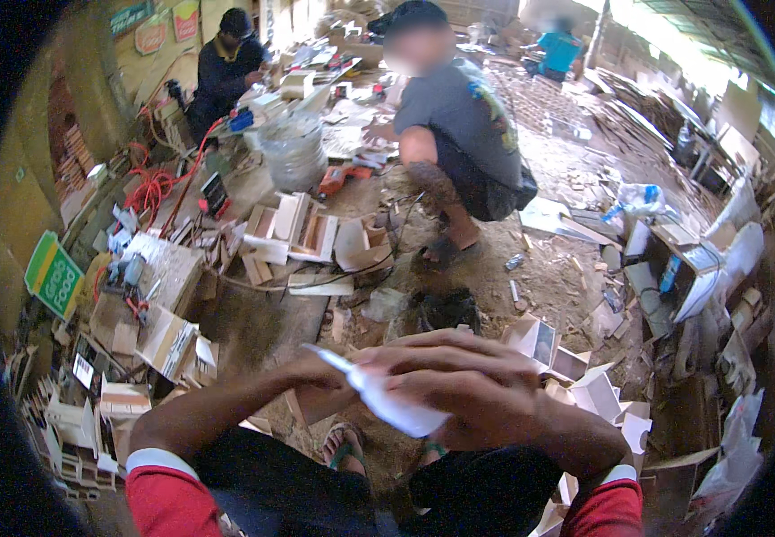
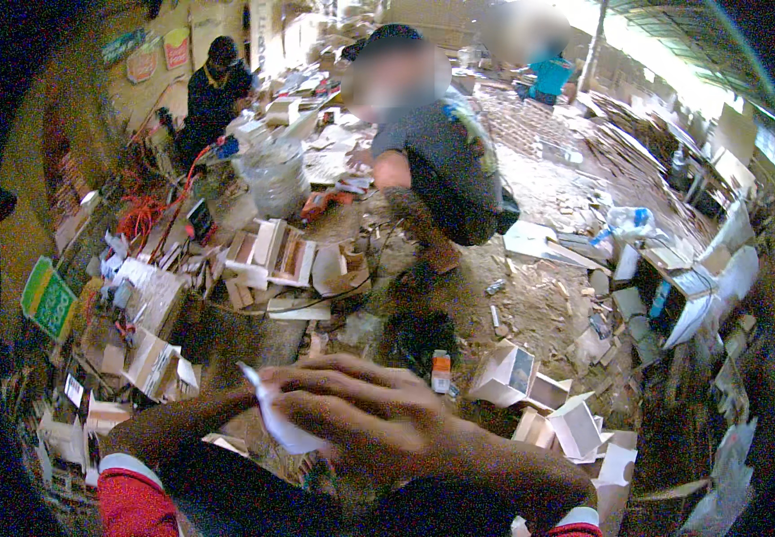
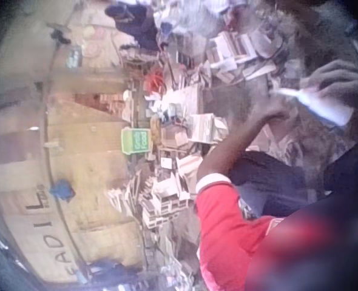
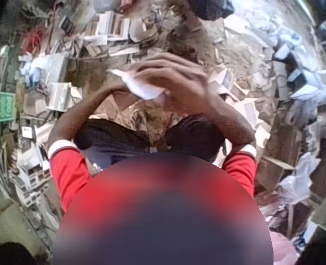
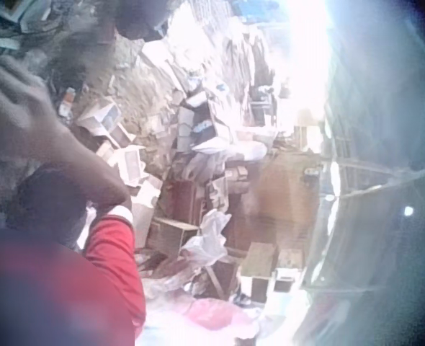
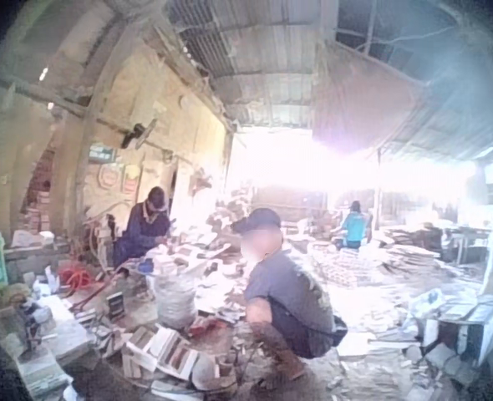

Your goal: The person applies glue from a white bottle to the edges of small wooden boxes, then sets them aside. The person repeats this process on multiple boxes, handling them one at a time.

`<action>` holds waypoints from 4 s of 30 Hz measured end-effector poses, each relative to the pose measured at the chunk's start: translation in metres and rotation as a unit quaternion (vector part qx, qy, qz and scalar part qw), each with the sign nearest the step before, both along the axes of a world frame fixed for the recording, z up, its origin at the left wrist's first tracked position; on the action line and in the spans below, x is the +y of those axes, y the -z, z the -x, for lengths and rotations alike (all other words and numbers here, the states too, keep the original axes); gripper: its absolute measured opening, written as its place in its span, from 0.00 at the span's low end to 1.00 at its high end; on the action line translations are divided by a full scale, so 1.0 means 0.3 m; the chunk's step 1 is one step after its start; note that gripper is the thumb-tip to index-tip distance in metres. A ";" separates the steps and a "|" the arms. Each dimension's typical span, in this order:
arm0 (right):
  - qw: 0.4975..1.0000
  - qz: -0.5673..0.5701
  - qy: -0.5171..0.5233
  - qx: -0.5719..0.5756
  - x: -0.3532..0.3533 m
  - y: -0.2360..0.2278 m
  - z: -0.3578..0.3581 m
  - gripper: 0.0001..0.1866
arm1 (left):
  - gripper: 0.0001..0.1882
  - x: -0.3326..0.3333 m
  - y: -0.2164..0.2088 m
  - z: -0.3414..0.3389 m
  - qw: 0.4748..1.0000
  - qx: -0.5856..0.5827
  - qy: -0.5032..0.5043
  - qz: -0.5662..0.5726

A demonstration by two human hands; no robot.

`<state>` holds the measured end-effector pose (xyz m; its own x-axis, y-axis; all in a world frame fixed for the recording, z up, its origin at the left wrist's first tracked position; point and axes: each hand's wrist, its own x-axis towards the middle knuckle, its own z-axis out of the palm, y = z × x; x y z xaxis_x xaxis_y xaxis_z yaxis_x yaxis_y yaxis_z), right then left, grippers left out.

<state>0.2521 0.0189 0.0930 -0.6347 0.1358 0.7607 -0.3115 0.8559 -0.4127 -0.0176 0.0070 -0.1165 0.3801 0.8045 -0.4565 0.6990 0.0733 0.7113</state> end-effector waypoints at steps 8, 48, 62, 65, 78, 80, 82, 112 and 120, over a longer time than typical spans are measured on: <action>0.995 -0.019 -0.068 0.071 -0.040 -0.013 0.081 0.16 | 0.24 0.020 -0.077 -0.260 0.984 -0.167 0.051 -0.034; 0.988 0.050 0.146 -0.015 0.096 0.081 -0.068 0.13 | 0.16 -0.446 -0.169 0.611 0.617 -0.367 -0.591 -0.367; 0.986 0.080 0.142 0.044 0.080 0.074 -0.027 0.13 | 0.17 -0.134 -0.432 0.003 0.659 -0.521 -0.543 -0.012; 0.979 0.110 0.159 0.056 0.091 0.085 -0.037 0.12 | 0.20 -0.141 -0.449 -0.015 0.709 -0.464 -0.529 -0.053; 0.967 0.037 0.228 0.109 0.088 0.095 -0.065 0.15 | 0.16 -0.119 -0.508 -0.100 0.749 -0.445 -0.478 -0.108; 0.971 0.020 0.214 0.106 0.088 0.097 -0.055 0.15 | 0.16 -0.124 -0.520 -0.109 0.757 -0.451 -0.451 -0.142; 0.976 0.015 0.196 0.097 0.081 0.099 -0.046 0.15 | 0.16 -0.135 -0.529 -0.116 0.763 -0.454 -0.437 -0.144; 0.972 -0.126 0.199 0.012 0.077 0.086 -0.030 0.18 | 0.18 -0.178 -0.557 -0.131 0.838 -0.378 -0.369 -0.137; 0.970 -0.140 0.199 0.000 0.074 0.076 -0.038 0.16 | 0.15 -0.173 -0.541 -0.139 0.832 -0.386 -0.370 -0.148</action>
<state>0.2635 0.0412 0.0702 -0.5748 0.1586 0.8028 0.0677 0.9869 -0.1465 0.0241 -0.0449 0.0456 -0.1806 0.9824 -0.0467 -0.1343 0.0224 0.9907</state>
